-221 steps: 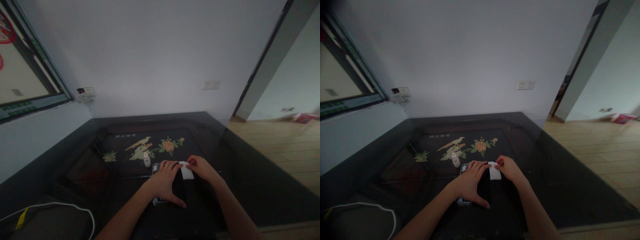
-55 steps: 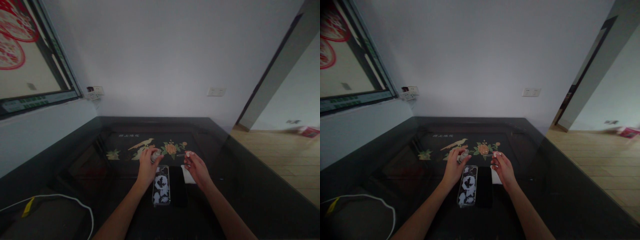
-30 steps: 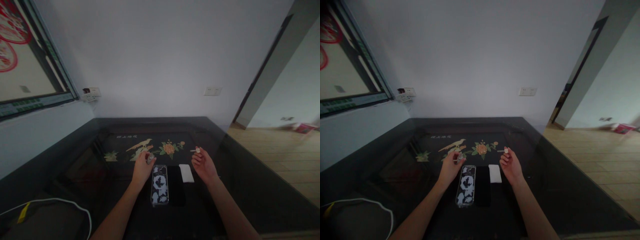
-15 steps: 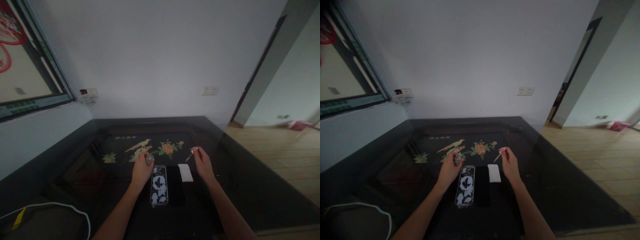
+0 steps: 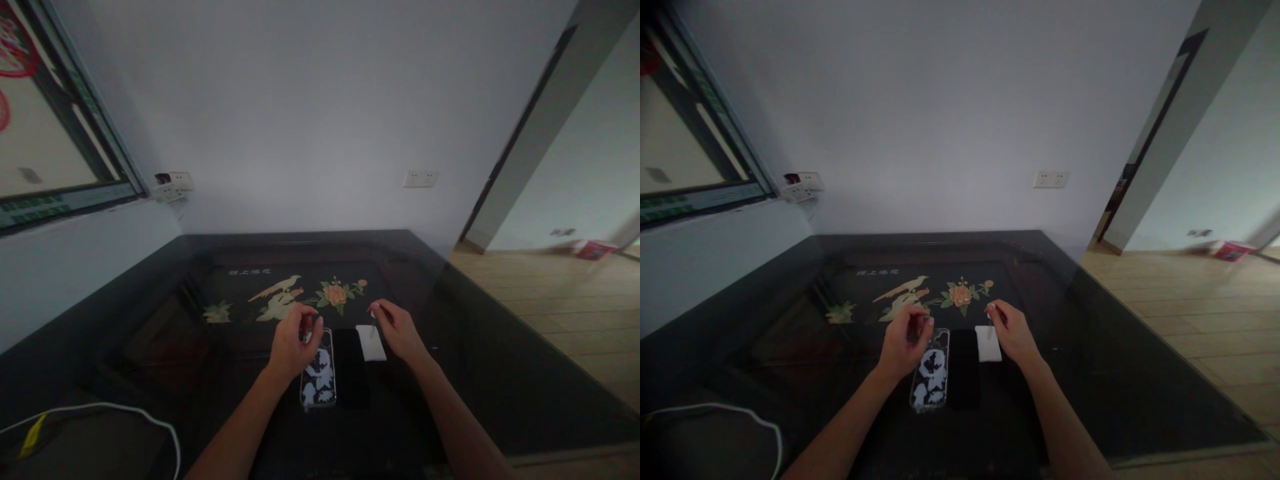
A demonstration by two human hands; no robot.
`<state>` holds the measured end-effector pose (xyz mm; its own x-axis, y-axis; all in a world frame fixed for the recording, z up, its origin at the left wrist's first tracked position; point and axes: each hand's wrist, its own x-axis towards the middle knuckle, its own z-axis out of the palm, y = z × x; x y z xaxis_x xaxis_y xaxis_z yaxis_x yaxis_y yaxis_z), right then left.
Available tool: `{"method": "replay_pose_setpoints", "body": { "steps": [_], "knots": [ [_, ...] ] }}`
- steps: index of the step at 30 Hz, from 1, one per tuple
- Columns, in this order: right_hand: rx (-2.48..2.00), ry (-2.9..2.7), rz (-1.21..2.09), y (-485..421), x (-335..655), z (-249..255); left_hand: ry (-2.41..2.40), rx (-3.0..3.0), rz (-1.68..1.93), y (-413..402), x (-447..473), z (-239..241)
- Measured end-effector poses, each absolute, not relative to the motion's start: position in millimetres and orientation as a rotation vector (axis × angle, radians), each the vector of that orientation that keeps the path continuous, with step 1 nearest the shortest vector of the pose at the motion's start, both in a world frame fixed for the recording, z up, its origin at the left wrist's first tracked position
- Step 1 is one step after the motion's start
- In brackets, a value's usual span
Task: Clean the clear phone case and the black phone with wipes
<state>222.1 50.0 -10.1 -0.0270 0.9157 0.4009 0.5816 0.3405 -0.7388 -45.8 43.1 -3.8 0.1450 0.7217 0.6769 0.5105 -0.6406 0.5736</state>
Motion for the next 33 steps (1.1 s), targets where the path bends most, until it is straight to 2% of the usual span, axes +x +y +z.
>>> {"method": "replay_pose_setpoints", "body": {
  "steps": [4,9,16,21,27,33],
  "knots": [
    [-1.334,-1.752,0.472,50.9,222.8,-11.4,1.2,2.252,1.365,39.6,-42.5,-4.5],
    [-1.394,-1.735,0.475,50.6,222.6,-13.2,1.37,2.07,1.499,44.4,-46.6,-3.3],
    [-1.41,-1.481,0.46,55.2,225.6,-16.3,1.966,2.053,1.563,62.6,-62.2,-6.1],
    [-1.367,-1.293,0.536,59.0,227.7,-19.9,2.148,2.129,1.246,69.8,-67.9,-18.7],
    [-1.262,-1.162,0.731,59.0,223.2,-20.8,2.107,2.133,0.882,72.1,-69.2,-35.8],
    [-1.188,-1.135,0.865,56.6,212.7,-19.2,2.058,2.138,0.781,74.3,-71.0,-38.8]
  ]
}}
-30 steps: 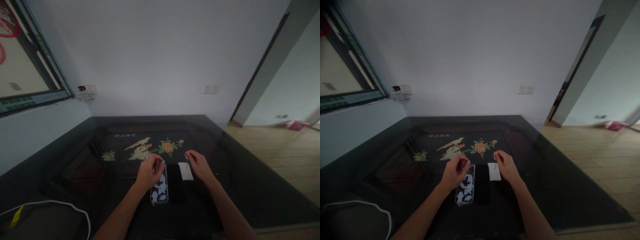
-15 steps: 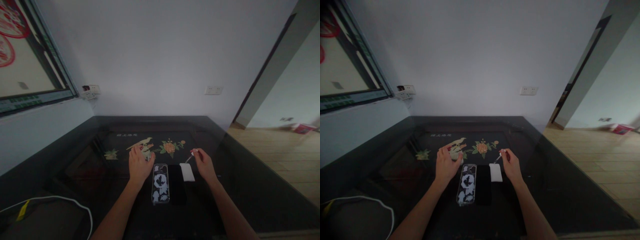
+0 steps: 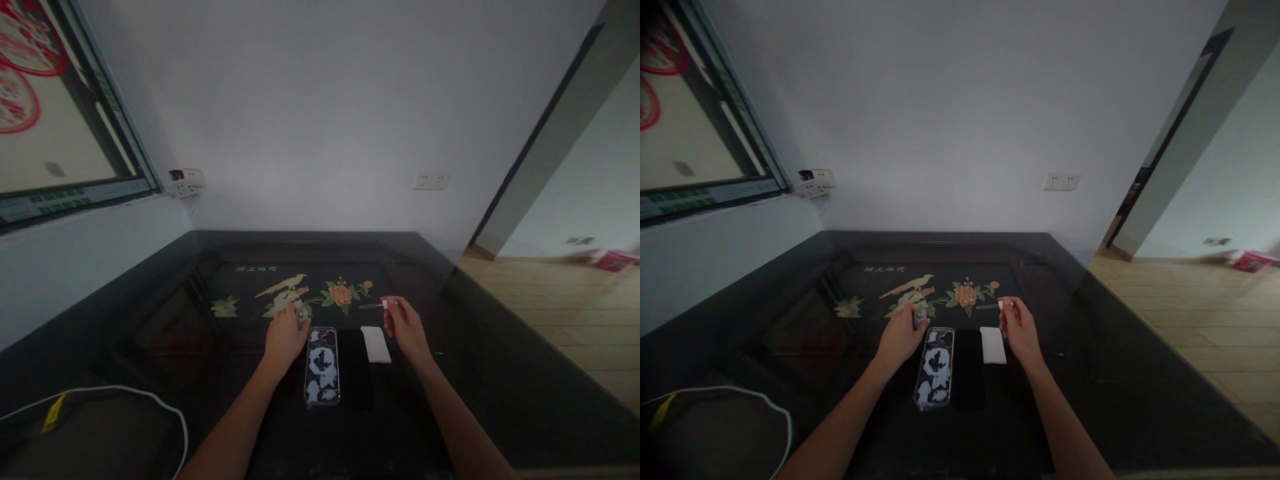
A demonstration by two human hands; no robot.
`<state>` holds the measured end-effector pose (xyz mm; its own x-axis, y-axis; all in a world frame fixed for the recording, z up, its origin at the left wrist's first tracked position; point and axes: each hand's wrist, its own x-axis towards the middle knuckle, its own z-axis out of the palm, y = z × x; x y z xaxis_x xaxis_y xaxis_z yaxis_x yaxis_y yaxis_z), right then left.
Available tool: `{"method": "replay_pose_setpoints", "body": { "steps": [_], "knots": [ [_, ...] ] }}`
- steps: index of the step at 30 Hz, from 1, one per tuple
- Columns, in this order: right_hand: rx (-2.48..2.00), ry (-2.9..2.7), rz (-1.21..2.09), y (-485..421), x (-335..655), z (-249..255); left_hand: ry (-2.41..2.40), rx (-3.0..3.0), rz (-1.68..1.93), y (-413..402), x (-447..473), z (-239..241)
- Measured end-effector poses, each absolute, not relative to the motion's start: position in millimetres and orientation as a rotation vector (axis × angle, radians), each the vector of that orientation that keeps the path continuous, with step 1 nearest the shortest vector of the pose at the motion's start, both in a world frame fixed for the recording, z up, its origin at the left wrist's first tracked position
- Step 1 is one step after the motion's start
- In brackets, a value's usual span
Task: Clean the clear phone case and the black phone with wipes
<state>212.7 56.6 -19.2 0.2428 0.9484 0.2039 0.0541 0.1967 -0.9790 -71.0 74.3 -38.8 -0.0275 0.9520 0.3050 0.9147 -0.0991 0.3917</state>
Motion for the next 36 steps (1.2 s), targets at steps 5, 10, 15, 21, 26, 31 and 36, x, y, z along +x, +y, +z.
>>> {"method": "replay_pose_setpoints", "body": {
  "steps": [5,10,15,21,26,31,36],
  "knots": [
    [-1.106,-1.057,1.021,57.0,206.7,-21.2,1.788,2.172,1.036,72.5,-66.0,-30.0],
    [-1.065,-1.077,1.089,54.8,203.3,-20.3,1.408,2.304,1.088,62.3,-53.4,-17.4],
    [-1.042,-1.156,1.121,53.3,200.4,-21.2,1.345,2.335,1.085,55.8,-46.3,-13.0],
    [-1.043,-1.211,1.16,50.9,195.5,-20.0,1.338,2.337,1.09,56.3,-47.3,-13.3],
    [-1.064,-1.223,1.145,50.3,193.5,-18.4,1.337,2.338,1.107,56.7,-46.7,-13.7],
    [-1.081,-1.197,1.102,53.2,196.0,-23.2,1.316,2.341,1.106,56.7,-46.2,-13.9],
    [-1.068,-1.289,1.102,51.6,193.1,-23.7,1.3,2.353,1.078,55.1,-45.7,-12.4]
  ]
}}
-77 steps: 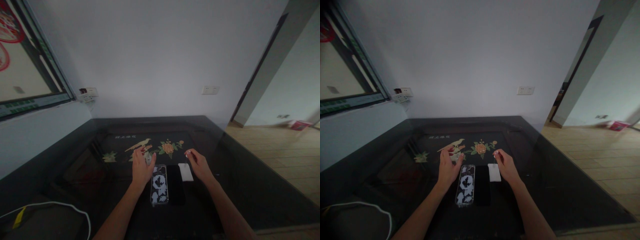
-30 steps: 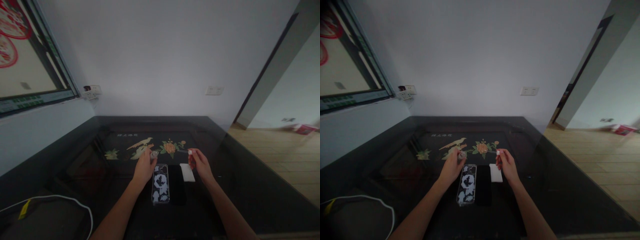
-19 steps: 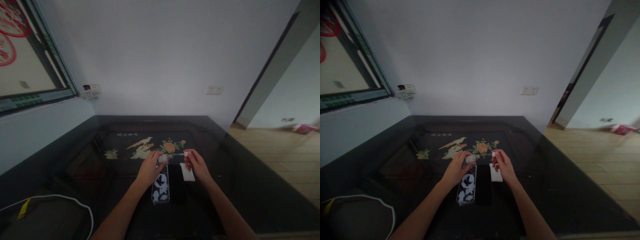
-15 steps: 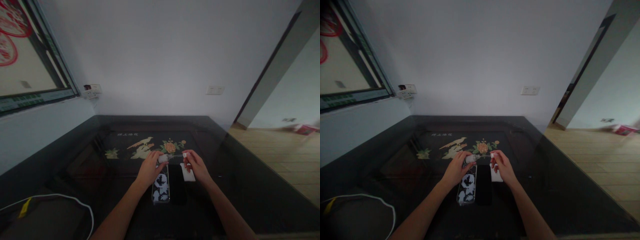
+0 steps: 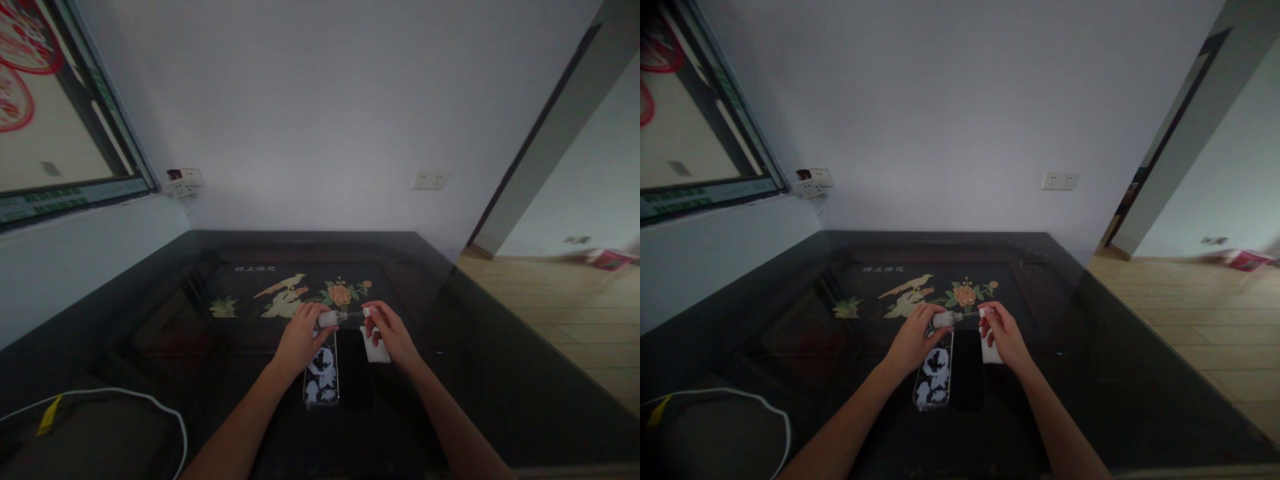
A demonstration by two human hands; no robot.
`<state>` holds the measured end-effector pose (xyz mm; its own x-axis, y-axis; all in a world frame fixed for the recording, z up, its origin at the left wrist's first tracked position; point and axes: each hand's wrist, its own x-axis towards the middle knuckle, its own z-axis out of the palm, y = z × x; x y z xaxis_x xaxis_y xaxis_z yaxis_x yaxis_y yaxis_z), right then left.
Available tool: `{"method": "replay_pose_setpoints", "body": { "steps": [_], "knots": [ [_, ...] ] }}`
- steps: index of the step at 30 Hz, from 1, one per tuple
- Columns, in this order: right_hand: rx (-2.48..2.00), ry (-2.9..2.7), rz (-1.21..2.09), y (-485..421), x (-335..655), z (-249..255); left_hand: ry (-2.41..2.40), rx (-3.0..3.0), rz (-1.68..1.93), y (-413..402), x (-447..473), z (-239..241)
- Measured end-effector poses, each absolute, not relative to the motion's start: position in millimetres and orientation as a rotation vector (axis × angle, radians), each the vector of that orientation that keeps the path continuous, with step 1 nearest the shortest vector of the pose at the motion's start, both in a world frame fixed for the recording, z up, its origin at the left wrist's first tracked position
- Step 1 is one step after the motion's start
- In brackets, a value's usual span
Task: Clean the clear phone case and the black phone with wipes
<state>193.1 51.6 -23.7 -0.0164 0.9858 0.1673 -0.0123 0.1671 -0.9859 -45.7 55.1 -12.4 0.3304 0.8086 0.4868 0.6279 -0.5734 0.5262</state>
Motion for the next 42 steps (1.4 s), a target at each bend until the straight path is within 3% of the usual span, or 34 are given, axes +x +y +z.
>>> {"method": "replay_pose_setpoints", "body": {
  "steps": [13,26,42],
  "knots": [
    [-1.081,-1.517,1.269,41.2,183.0,-25.9,1.18,2.354,1.031,51.9,-43.6,-11.0],
    [-1.186,-1.641,1.083,40.7,185.8,-26.0,1.104,2.344,0.999,49.2,-42.3,-8.9],
    [-1.195,-1.696,1.089,41.5,187.6,-25.8,1.095,2.308,0.989,48.1,-40.5,-9.2]
  ]
}}
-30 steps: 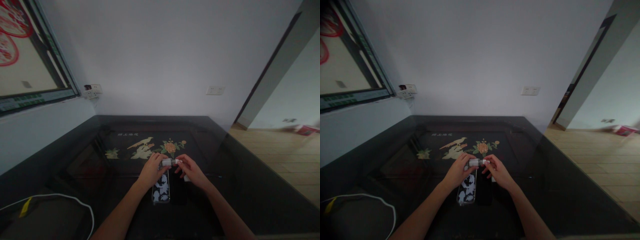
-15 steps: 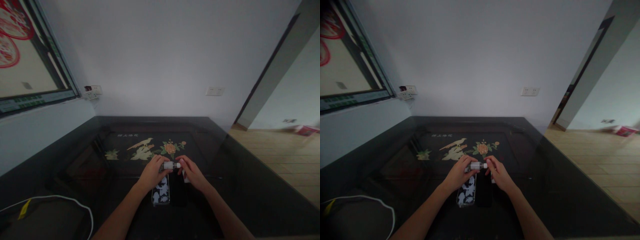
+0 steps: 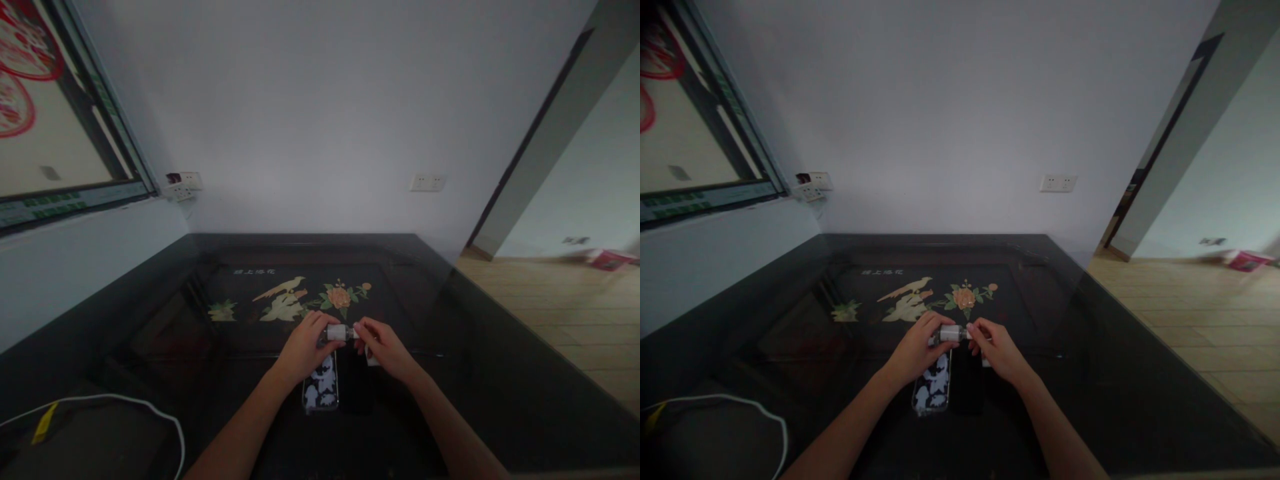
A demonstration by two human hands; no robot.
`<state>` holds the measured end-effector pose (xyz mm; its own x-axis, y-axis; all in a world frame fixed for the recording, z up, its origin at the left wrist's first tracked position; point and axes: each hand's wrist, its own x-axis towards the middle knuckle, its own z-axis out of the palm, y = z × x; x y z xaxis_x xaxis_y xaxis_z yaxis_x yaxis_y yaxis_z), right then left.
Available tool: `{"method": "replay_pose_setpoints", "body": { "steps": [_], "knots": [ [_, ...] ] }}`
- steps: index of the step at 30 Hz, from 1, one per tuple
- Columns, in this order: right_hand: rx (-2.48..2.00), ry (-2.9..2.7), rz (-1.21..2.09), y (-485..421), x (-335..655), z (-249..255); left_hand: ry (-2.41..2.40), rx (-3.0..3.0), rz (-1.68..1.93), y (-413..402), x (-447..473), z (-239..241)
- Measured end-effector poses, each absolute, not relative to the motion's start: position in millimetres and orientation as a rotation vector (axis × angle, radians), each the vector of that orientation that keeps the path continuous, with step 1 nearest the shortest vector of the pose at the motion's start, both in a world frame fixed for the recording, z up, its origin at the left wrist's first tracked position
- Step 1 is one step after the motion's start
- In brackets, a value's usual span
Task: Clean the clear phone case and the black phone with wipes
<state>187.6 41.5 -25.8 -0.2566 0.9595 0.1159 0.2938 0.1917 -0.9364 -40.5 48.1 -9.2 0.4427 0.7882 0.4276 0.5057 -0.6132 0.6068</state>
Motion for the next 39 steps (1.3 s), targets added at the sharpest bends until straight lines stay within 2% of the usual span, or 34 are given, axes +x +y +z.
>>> {"method": "replay_pose_setpoints", "body": {
  "steps": [11,34,39],
  "knots": [
    [-1.087,-1.647,1.134,33.4,187.7,-13.4,1.115,2.311,1.04,49.3,-41.1,-11.3],
    [-1.118,-1.76,0.886,33.4,184.3,-11.7,1.135,2.271,1.012,49.0,-40.4,-10.1],
    [-1.157,-1.698,1.008,38.0,185.3,-17.6,1.089,2.276,1.004,46.9,-40.1,-8.7]
  ]
}}
